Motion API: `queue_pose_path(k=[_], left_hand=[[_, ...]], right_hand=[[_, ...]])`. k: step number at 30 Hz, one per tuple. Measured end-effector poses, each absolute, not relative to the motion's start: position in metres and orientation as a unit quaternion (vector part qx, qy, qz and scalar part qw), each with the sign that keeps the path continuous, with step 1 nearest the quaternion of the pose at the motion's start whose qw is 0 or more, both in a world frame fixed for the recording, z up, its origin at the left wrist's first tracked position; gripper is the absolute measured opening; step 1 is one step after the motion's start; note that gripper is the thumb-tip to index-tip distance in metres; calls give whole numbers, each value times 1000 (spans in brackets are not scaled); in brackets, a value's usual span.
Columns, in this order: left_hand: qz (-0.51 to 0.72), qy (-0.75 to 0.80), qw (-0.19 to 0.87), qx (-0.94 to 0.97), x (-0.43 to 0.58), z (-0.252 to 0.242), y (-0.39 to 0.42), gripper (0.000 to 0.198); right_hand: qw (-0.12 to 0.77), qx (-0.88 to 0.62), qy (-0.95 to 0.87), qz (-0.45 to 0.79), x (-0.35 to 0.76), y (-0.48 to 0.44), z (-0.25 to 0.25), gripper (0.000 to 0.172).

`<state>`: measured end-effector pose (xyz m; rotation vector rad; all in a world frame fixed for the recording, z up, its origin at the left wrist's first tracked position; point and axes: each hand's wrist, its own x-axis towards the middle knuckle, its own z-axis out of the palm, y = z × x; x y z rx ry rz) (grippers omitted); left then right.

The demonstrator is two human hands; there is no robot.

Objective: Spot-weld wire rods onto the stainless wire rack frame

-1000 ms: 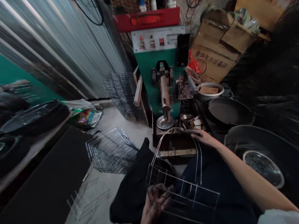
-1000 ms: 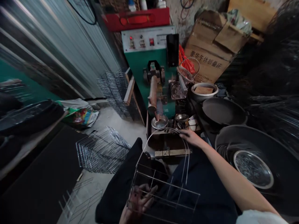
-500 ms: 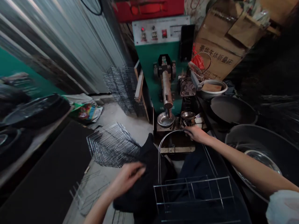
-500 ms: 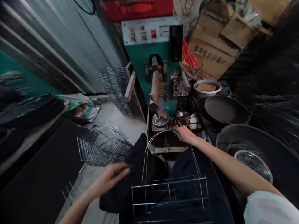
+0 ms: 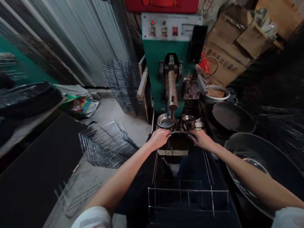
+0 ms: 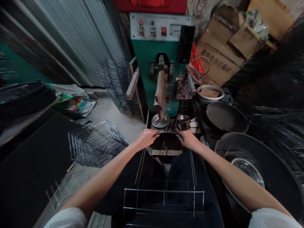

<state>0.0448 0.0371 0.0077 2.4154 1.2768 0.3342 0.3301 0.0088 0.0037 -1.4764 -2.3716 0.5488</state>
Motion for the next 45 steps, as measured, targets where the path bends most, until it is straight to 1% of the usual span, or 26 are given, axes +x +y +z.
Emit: queue_pose_path(k=[3,10,14,19,23,34,39,45], left_hand=[[125,435,197,870,41,5,39,26],[170,400,194,879,37,-1,42,26],[195,385,189,882,30,0,52,25],[206,371,165,890,20,6,65,28],[217,363,152,893,14,13,71,28],[259,351,150,887,10,21,87,29],[259,357,151,885,7,23,89,24],[263,360,154,882,7,21,93,28]], right_hand=[[116,-528,-826,162,327,7,2,39],[-30,-561,-825,70,312,6,17,34],[-70,-556,-826,59,305,15,30,31],[-75,-548,-832,49,296,31,39,30],[-66,-545,-834,53,290,43,46,33],[-55,-531,-845,20,290,62,53,37],[-48,-525,-850,17,285,68,55,33],[-39,-522,-851,33,285,73,53,31]])
